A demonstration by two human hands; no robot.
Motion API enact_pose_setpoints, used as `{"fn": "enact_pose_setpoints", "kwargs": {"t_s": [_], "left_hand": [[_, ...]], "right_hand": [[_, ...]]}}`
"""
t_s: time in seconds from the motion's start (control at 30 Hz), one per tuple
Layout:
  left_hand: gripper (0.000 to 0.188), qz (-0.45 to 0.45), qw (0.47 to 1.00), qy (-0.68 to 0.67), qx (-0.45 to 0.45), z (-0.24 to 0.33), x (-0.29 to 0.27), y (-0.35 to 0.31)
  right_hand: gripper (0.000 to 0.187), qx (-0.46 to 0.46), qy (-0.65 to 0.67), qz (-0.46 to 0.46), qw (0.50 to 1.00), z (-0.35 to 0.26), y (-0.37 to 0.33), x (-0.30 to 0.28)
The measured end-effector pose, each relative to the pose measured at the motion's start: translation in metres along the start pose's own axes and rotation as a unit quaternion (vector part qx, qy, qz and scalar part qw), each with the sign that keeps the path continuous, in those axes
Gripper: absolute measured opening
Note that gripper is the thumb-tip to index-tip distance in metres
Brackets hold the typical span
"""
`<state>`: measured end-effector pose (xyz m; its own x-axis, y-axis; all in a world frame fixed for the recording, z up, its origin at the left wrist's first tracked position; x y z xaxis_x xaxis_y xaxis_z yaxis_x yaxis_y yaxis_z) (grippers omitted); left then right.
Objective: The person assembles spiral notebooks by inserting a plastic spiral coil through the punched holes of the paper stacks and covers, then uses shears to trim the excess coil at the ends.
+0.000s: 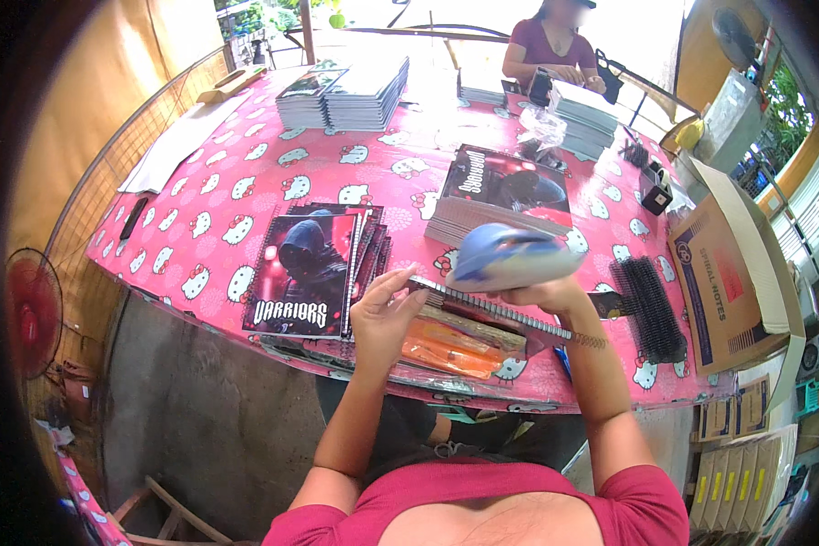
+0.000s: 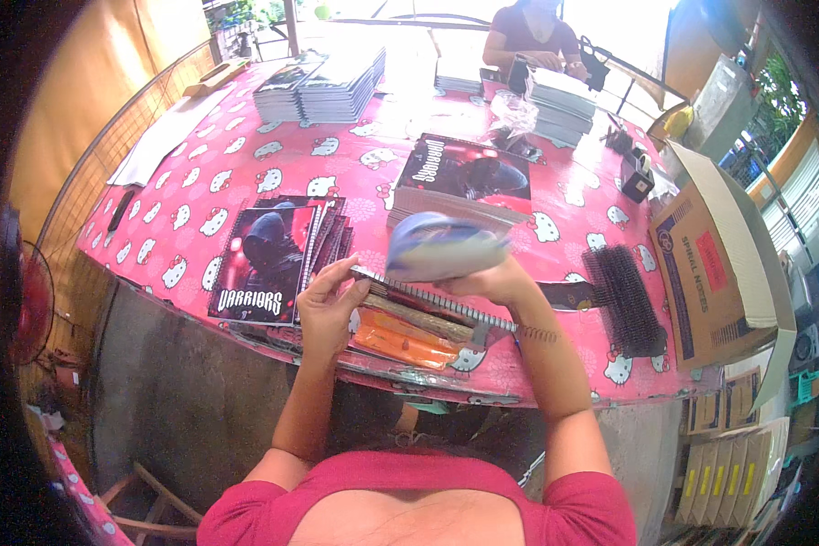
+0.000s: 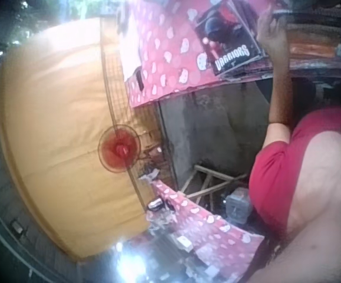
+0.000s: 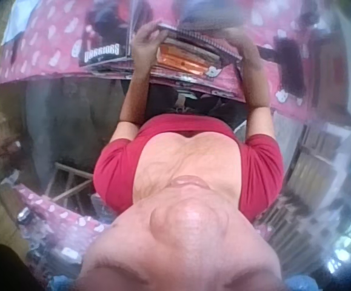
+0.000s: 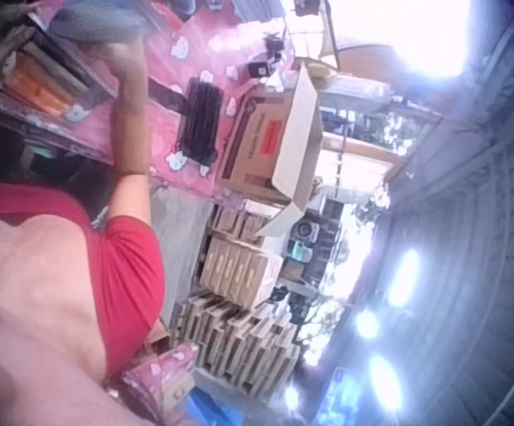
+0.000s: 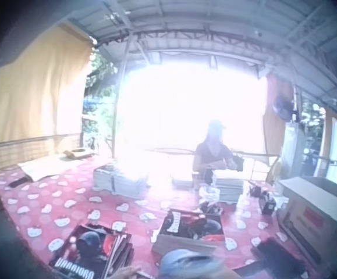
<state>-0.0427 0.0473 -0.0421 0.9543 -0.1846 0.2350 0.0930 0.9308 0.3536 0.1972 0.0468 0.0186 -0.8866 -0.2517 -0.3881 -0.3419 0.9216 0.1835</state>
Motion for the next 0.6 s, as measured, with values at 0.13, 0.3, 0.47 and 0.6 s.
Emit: {"fn": "enact_pose_setpoints", "kwargs": {"t_s": [0.13,0.3,0.47,0.6], "left_hand": [[0.040,0.004,1.000,0.006,-0.008,-0.002,-0.006,-0.003],[0.040,-0.005,1.000,0.006,-0.002,0.002,-0.002,0.005],[0.029,-0.006,0.986,-0.134,-0.097,0.016,0.006,0.010],[0.021,-0.136,0.990,0.044,0.009,0.032,0.009,0.026]], "right_hand": [[0.044,0.058,-0.070,0.026,0.996,0.009,0.010,0.005],[0.041,-0.011,-0.068,0.040,0.997,0.017,0.013,0.009],[0.050,0.167,-0.416,0.117,0.886,0.055,-0.036,0.005],[0.056,0.065,-0.390,0.165,0.904,0.046,-0.086,0.003]]}}
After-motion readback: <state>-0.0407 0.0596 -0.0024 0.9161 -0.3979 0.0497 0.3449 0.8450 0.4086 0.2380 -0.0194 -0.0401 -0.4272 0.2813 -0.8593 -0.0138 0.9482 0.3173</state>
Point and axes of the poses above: each hand's wrist, its own y-axis towards the middle knuckle, its own x-axis out of the palm, z = x × y, the point moved 1 cm from there along y, towards the middle knuckle, and after that the axes turned 3 degrees about -z, right-handed, at the moved point
